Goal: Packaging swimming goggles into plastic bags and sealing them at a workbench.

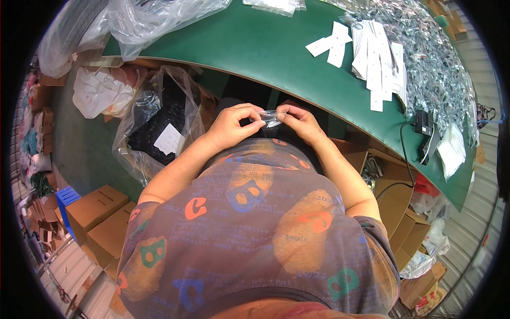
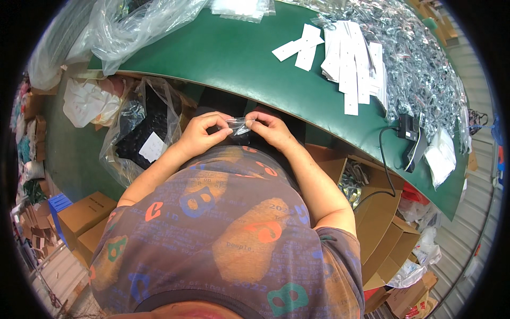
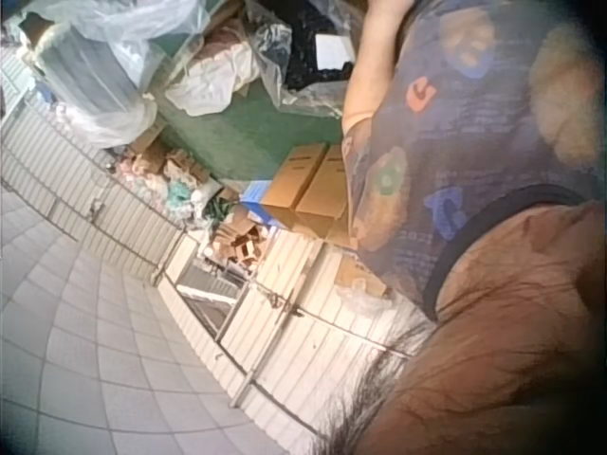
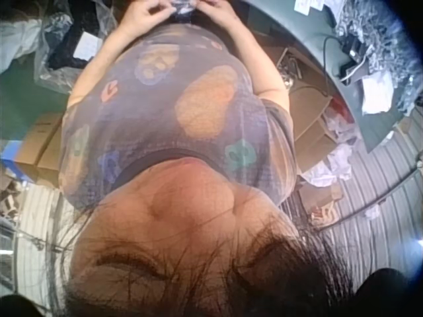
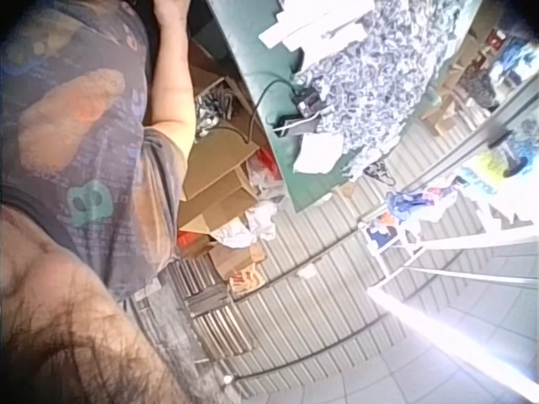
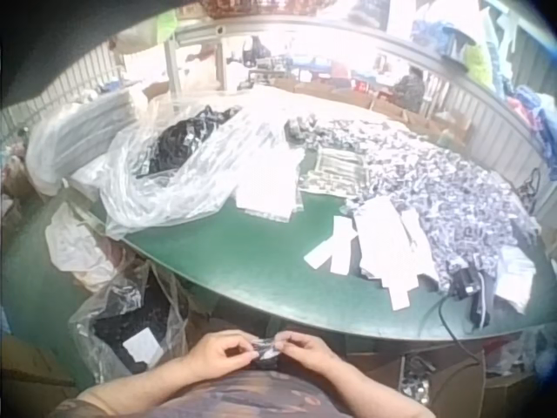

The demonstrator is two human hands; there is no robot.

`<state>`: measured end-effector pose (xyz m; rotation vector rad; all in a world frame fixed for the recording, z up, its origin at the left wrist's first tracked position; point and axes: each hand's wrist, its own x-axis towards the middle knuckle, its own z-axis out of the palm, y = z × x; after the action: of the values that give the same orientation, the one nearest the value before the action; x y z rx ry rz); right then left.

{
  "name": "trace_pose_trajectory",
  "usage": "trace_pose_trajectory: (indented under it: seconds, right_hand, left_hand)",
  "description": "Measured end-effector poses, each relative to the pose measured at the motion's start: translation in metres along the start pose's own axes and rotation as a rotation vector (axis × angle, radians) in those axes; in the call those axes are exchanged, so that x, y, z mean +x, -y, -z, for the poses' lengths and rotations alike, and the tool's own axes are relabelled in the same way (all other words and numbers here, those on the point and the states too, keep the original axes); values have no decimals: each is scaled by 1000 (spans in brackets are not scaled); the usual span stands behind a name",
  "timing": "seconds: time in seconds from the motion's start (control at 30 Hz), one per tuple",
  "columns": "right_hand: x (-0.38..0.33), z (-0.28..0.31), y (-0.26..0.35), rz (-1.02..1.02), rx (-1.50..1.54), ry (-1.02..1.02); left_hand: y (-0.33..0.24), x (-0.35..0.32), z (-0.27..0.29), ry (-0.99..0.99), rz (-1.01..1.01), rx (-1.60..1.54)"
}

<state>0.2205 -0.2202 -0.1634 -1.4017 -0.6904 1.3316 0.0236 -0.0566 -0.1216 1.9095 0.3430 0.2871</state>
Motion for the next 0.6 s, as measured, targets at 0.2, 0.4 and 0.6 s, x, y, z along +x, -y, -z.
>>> trace_pose_trajectory:
  seconds: [0.2, 0.4, 0.6]
  right_hand:
    - [4, -1, 3, 18, -74, 43]
    - [4, -3, -1, 14, -65, -47]
    - [4, 0, 10, 254, -341, 118]
  left_hand:
    - [-3, 1, 0, 11, -3, 13]
    - [-6, 0, 0, 8, 26, -3]
    - [-10, -10, 12, -28, -96, 192]
